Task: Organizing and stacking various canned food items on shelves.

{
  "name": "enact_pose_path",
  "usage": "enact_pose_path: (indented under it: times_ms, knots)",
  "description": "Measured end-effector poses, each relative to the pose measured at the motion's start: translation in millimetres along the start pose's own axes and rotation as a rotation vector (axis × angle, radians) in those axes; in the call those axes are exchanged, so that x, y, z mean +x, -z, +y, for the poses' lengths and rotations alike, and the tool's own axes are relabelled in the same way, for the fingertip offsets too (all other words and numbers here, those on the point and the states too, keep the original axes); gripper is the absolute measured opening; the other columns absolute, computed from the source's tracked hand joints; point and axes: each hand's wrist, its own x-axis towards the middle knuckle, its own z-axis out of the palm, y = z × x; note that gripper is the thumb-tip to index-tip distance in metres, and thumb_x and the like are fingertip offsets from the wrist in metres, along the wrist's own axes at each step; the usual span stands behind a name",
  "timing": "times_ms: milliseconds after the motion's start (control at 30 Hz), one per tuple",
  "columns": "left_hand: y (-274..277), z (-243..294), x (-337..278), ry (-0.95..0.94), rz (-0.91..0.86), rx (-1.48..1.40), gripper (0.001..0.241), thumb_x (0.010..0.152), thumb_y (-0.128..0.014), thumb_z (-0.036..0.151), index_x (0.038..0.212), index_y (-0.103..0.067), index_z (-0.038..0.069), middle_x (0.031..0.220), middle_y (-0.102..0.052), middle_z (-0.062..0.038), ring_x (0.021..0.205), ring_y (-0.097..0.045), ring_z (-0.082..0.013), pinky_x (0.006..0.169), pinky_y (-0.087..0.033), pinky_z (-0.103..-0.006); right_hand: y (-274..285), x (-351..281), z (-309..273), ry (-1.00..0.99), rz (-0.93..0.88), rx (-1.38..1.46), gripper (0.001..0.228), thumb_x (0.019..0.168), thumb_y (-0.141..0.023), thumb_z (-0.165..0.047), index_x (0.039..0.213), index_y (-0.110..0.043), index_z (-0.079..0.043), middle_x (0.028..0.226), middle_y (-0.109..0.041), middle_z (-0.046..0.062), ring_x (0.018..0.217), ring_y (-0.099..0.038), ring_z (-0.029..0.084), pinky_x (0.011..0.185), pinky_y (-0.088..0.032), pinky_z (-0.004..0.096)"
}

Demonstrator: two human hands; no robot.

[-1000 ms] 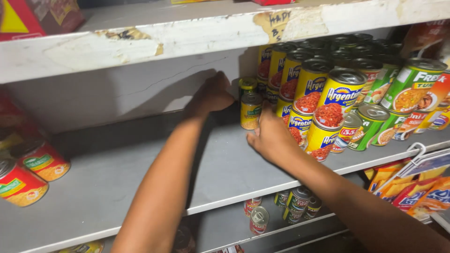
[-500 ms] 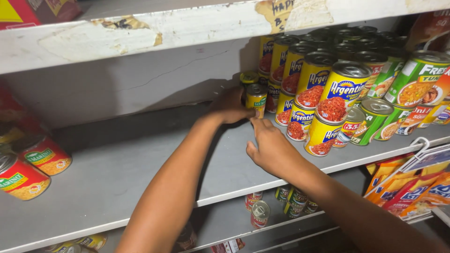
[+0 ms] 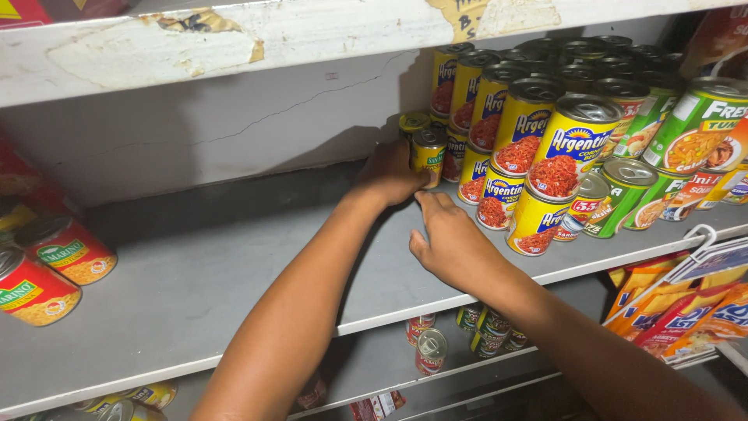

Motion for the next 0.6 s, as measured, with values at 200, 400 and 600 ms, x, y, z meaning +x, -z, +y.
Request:
enact_pose_path:
  times_ms: [200, 400, 600]
  knots:
    - [-1, 1, -2, 0.021, -0.030, -0.009, 0.051, 0.073, -0.081, 0.035, 0.107, -0.070, -0.001, 0.106, -0.074, -0.023, 0.105, -0.072, -0.0362, 0.090, -0.056, -0.0437, 0, -1, 1, 0.010, 0.006, 0.001, 0.061, 0.083, -0.069, -0.014, 0.134, -0.049, 0.012, 0.124, -0.059, 0.035, 0.115, -0.059, 0.049, 0.100, -0.047, 0.049]
    - [1, 0, -6, 0.032, -0.056, 0.001, 0.057, 0.075, -0.079, 0.037, 0.115, -0.065, -0.002, 0.115, -0.071, -0.024, 0.113, -0.068, -0.0372, 0.095, -0.054, -0.0440, -4, -1, 6, 0.024, 0.019, -0.002, 0.059, 0.083, -0.071, -0.015, 0.132, -0.052, 0.011, 0.126, -0.060, 0.034, 0.116, -0.059, 0.048, 0.100, -0.047, 0.048]
    - [29, -23, -14, 0.078, -0.095, 0.137, 0.071, 0.080, -0.078, 0.043, 0.129, -0.053, -0.002, 0.128, -0.063, -0.027, 0.122, -0.059, -0.0411, 0.100, -0.050, -0.0462, -6, 1, 10, 0.043, -0.019, -0.077, 0.059, 0.083, -0.070, -0.019, 0.133, -0.053, 0.009, 0.125, -0.061, 0.033, 0.115, -0.059, 0.048, 0.100, -0.046, 0.048]
